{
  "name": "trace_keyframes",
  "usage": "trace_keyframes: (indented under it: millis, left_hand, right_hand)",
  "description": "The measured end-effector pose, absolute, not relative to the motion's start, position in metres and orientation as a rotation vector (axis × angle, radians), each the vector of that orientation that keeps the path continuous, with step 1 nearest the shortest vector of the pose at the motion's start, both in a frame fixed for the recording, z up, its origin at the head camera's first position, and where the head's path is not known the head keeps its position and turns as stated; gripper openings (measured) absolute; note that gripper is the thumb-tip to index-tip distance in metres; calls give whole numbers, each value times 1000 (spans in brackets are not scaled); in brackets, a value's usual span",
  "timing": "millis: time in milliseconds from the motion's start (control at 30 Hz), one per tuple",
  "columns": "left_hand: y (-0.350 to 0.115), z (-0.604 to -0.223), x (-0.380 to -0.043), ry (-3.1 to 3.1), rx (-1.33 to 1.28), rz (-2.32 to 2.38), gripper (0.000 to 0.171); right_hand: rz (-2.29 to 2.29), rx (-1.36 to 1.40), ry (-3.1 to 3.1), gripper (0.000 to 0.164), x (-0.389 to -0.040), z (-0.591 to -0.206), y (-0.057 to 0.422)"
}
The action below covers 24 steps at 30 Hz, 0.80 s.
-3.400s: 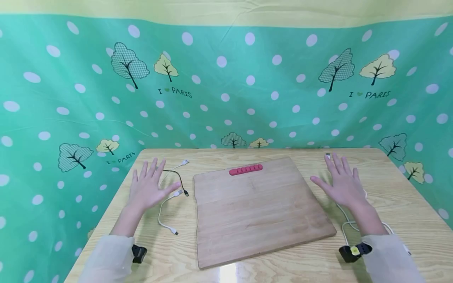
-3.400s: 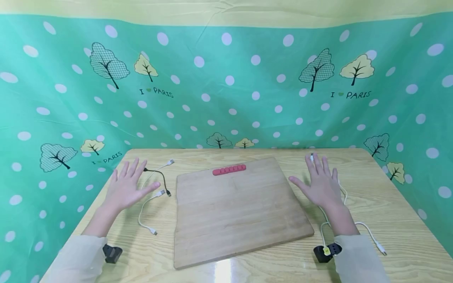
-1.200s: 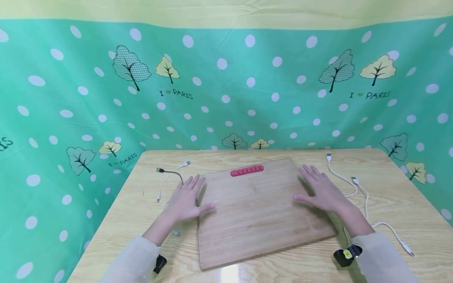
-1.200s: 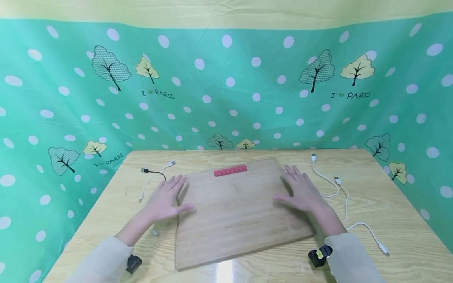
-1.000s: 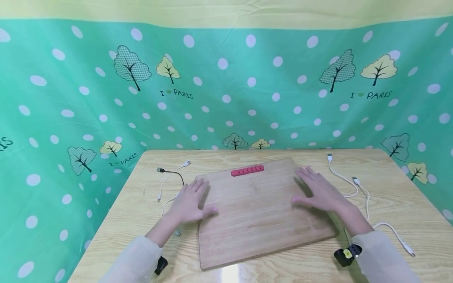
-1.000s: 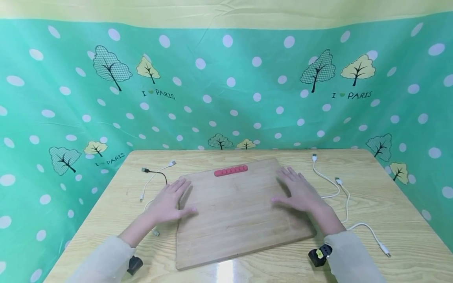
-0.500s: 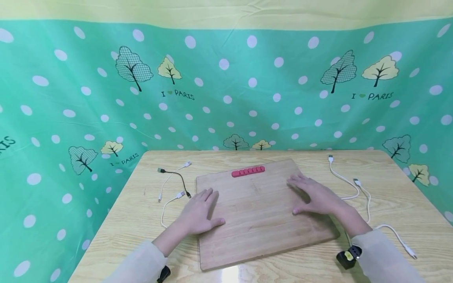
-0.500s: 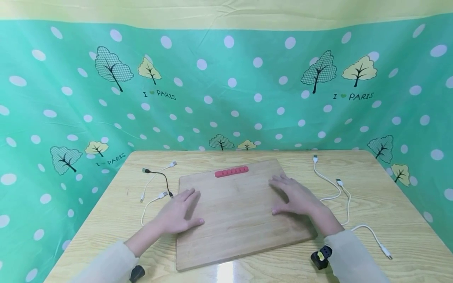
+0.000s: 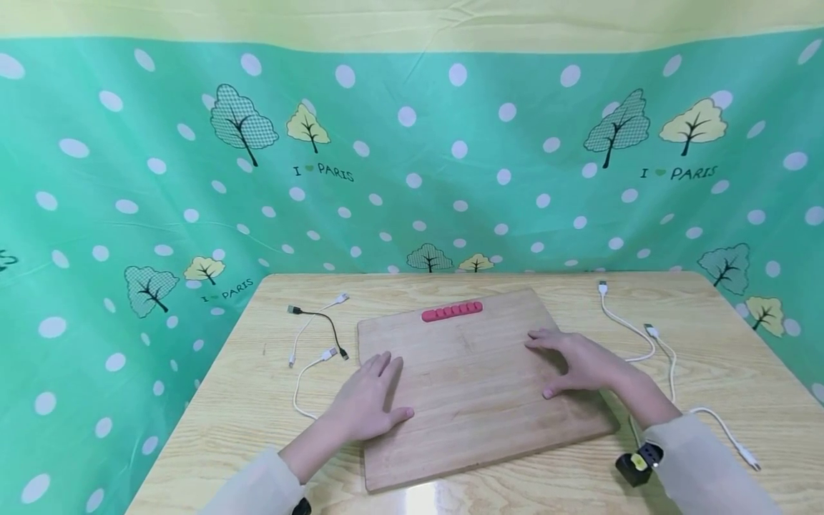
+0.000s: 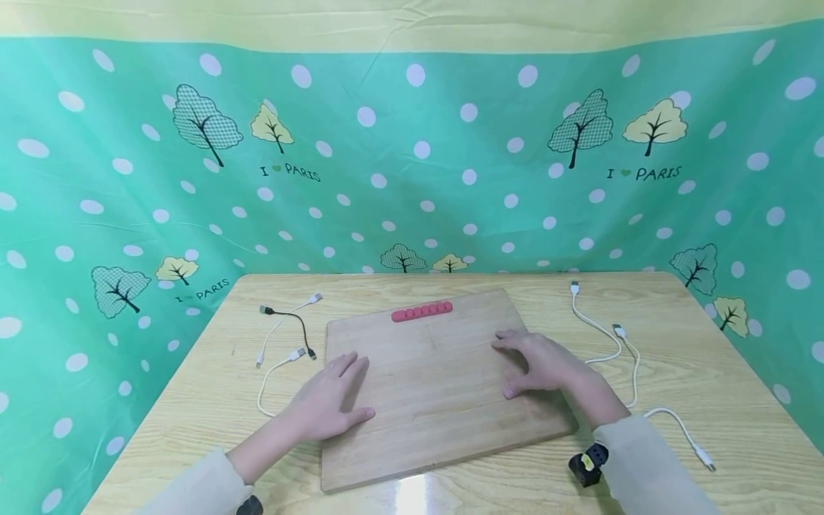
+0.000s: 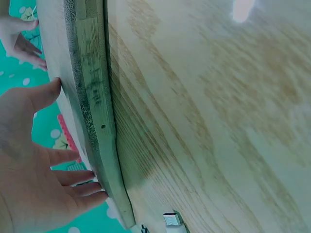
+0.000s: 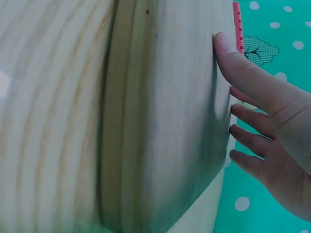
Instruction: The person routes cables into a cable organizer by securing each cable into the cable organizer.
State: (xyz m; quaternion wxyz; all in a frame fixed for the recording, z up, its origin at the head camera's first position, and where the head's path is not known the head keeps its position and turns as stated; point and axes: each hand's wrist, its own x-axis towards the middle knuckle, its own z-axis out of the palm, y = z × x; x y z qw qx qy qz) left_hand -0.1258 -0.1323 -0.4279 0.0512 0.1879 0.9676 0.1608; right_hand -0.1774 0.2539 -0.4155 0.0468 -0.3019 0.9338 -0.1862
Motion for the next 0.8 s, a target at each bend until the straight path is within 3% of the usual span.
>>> trace_keyframes:
  millis: [800]
  left_hand:
    - [-140, -430, -143, 2889, 598, 560, 85]
  right_hand:
    - [-637, -836, 2870, 87, -169, -419, 246]
